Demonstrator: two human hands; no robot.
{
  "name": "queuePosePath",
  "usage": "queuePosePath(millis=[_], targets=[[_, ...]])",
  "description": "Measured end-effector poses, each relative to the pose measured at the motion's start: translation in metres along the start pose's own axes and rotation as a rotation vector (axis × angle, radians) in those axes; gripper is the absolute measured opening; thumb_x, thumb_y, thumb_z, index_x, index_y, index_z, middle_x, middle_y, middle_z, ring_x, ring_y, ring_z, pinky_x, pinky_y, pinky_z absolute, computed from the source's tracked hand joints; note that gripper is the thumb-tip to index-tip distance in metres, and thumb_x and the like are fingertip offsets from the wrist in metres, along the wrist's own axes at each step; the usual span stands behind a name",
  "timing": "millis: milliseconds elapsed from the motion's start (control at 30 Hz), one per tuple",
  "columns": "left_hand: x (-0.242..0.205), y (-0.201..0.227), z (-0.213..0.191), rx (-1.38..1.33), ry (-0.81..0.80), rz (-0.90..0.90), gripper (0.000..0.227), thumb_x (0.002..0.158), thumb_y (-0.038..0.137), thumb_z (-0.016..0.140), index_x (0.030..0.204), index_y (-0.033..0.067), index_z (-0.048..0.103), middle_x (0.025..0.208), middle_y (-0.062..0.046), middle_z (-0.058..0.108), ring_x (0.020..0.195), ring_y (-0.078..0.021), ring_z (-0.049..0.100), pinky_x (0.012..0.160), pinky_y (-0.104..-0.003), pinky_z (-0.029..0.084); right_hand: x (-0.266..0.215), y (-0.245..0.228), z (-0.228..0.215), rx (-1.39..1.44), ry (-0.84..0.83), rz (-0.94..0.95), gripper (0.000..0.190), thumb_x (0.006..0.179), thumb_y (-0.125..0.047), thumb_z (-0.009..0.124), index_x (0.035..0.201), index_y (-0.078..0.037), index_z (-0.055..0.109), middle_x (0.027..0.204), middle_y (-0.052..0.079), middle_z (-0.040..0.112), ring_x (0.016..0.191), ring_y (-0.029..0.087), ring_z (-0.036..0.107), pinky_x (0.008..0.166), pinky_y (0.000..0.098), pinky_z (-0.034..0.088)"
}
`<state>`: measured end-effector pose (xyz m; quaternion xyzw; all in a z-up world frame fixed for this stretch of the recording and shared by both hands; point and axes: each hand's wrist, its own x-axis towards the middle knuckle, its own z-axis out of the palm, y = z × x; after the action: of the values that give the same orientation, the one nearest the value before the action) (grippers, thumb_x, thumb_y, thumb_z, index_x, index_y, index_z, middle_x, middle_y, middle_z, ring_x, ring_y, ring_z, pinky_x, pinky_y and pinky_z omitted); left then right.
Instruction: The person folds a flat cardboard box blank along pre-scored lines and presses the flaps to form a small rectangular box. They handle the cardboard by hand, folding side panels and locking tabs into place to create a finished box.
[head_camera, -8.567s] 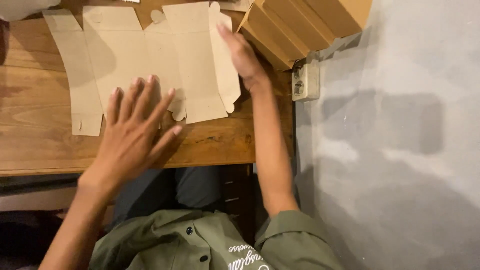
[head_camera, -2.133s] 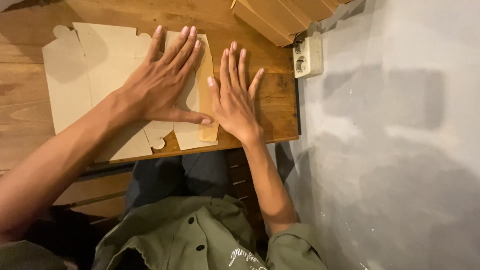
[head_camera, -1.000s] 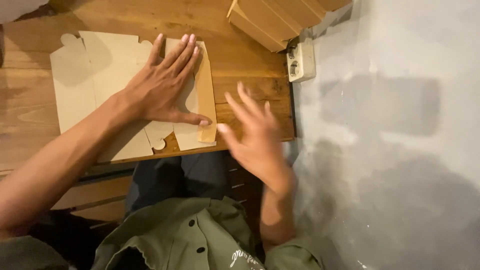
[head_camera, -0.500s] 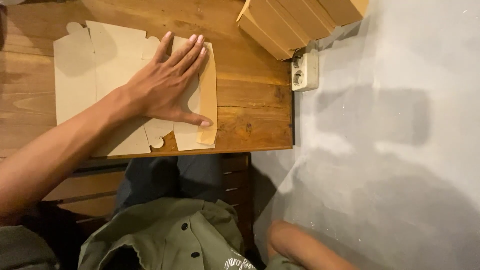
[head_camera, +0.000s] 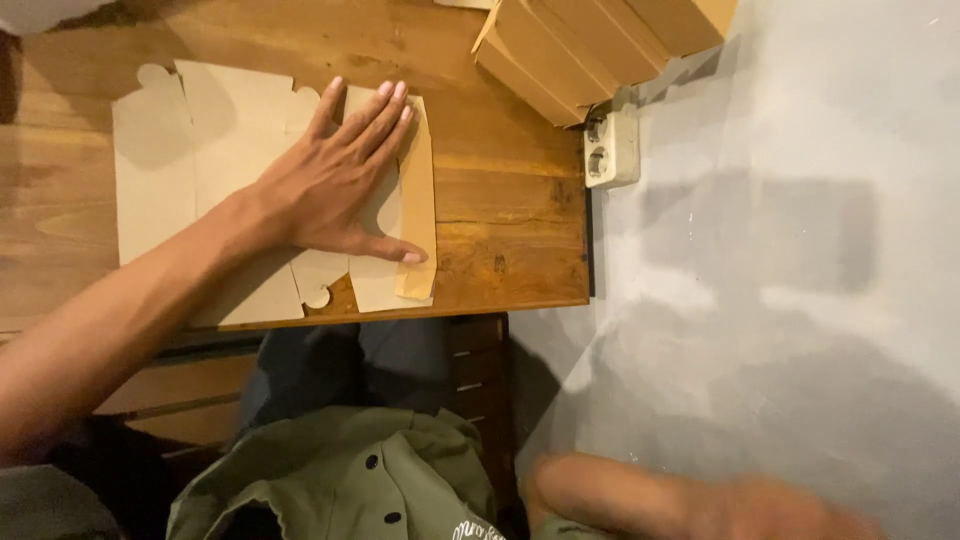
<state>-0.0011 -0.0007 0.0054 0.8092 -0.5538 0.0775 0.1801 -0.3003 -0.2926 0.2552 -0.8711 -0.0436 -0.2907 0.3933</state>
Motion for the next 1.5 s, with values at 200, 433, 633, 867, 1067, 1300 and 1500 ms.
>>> queuePosePath(millis=[200,433,633,867,1067,1300,1500], targets=[[0.0,-0.002,0.004,0.015,-0.021,-0.017,0.147,0.072,0.108,0.02,0.163,-0.0077,0.014,0.17,-0.027,0.014,0.16,-0.0368,0.009,0.125,-0.057,-0.011,-0.016,0.059,0.189,-0.006,0.083,-0.07,0.011,0.089,0.007,0.066,0.094,-0.003,0.066,0.084,0.008,0.07,0.073,0.016,0.068,0.061,0.0248,0.061],[0.002,-0.003,0.004,0.083,-0.087,-0.043,0.148,0.07,0.11,0.029,0.162,-0.0048,0.018,0.17,-0.024,0.016,0.16,-0.0345,0.008,0.125,-0.06,-0.008,-0.011,0.103,0.276,-0.466,-0.274,0.314,0.033,0.095,-0.05,0.066,0.101,-0.018,0.062,0.105,0.002,0.051,0.101,0.029,0.052,0.086,0.0443,0.039],[0.002,0.001,0.0,0.081,-0.154,-0.088,0.155,0.061,0.115,0.036,0.162,-0.0028,0.027,0.17,-0.023,0.022,0.161,-0.0342,0.013,0.125,-0.063,-0.005,0.012,0.128,0.283,-0.425,-0.325,0.38,0.038,0.099,-0.054,0.061,0.105,-0.018,0.054,0.107,0.004,0.047,0.104,0.033,0.05,0.09,0.0501,0.035],[0.004,0.002,-0.002,0.063,-0.176,-0.091,0.156,0.06,0.116,0.038,0.162,-0.0017,0.025,0.171,-0.022,0.02,0.161,-0.0339,0.012,0.124,-0.063,-0.004,0.046,0.151,0.293,-0.446,-0.339,0.376,0.036,0.101,-0.051,0.058,0.104,-0.017,0.05,0.106,0.007,0.047,0.107,0.036,0.05,0.093,0.0556,0.036],[0.006,0.002,-0.004,0.051,-0.193,-0.096,0.156,0.059,0.114,0.041,0.162,-0.0009,0.024,0.171,-0.022,0.019,0.16,-0.035,0.011,0.124,-0.064,-0.005,0.056,0.16,0.301,-0.497,-0.297,0.377,0.036,0.1,-0.054,0.058,0.102,-0.019,0.049,0.105,0.009,0.049,0.107,0.037,0.053,0.089,0.0535,0.038],[0.005,0.001,-0.003,0.051,-0.192,-0.095,0.157,0.058,0.115,0.041,0.162,-0.0011,0.024,0.171,-0.021,0.018,0.161,-0.0338,0.01,0.124,-0.063,-0.005,0.042,0.142,0.289,-0.453,-0.328,0.377,0.035,0.1,-0.051,0.058,0.113,-0.019,0.05,0.105,0.008,0.048,0.107,0.036,0.051,0.092,0.0538,0.037],[0.004,0.001,-0.004,0.056,-0.203,-0.097,0.158,0.057,0.115,0.043,0.163,-0.0007,0.023,0.171,-0.022,0.018,0.161,-0.0335,0.01,0.124,-0.062,-0.006,0.017,0.116,0.272,-0.423,-0.39,0.419,0.04,0.101,-0.05,0.059,0.125,-0.019,0.053,0.107,0.007,0.047,0.106,0.032,0.05,0.094,0.054,0.036]])
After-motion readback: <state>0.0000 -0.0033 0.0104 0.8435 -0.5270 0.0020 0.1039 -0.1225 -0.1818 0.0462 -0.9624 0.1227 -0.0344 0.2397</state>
